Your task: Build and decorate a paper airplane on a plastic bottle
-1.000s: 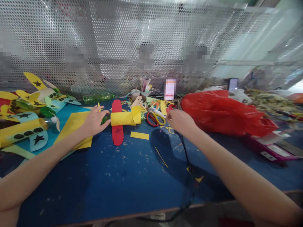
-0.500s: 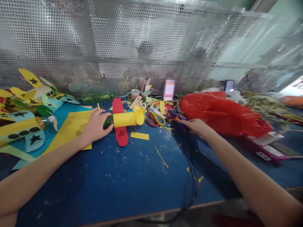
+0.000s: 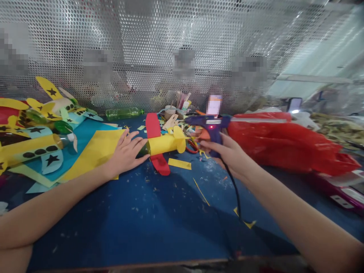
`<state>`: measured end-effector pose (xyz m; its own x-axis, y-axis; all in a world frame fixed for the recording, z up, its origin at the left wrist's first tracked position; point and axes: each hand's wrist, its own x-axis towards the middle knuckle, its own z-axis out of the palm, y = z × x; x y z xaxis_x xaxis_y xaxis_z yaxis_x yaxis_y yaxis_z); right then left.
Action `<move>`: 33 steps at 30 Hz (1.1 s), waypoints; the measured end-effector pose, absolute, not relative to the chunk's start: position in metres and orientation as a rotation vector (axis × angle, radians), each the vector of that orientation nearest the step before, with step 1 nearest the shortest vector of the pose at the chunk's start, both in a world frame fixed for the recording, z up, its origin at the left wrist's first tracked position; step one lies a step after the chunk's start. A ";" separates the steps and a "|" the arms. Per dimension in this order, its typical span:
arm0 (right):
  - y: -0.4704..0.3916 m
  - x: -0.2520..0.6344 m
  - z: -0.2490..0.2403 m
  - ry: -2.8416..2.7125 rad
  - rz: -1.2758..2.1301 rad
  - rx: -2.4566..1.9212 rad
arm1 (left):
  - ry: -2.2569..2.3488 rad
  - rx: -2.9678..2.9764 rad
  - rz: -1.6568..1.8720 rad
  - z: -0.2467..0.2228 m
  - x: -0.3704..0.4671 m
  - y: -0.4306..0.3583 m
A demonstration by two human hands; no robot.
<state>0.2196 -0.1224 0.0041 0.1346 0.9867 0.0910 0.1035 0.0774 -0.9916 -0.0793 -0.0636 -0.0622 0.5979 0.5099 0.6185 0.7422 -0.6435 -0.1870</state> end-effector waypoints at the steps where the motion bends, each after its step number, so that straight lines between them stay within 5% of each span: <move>1: -0.125 0.211 0.005 -1.330 1.022 -1.249 | -0.985 -2.397 -0.738 -0.063 -0.079 -0.064; 11: -0.125 0.165 0.018 -1.886 0.839 -1.524 | -0.940 -2.445 -0.808 -0.069 -0.082 -0.064; 33: -0.122 0.149 0.022 -1.790 1.037 -1.589 | -0.955 -2.452 -0.788 -0.065 -0.080 -0.067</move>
<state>0.1491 -0.1217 0.0220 -0.1708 0.9800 -0.1021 0.5761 0.0153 -0.8172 -0.0799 -0.0669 -0.0651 0.6093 0.4866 0.6261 0.7071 -0.6907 -0.1513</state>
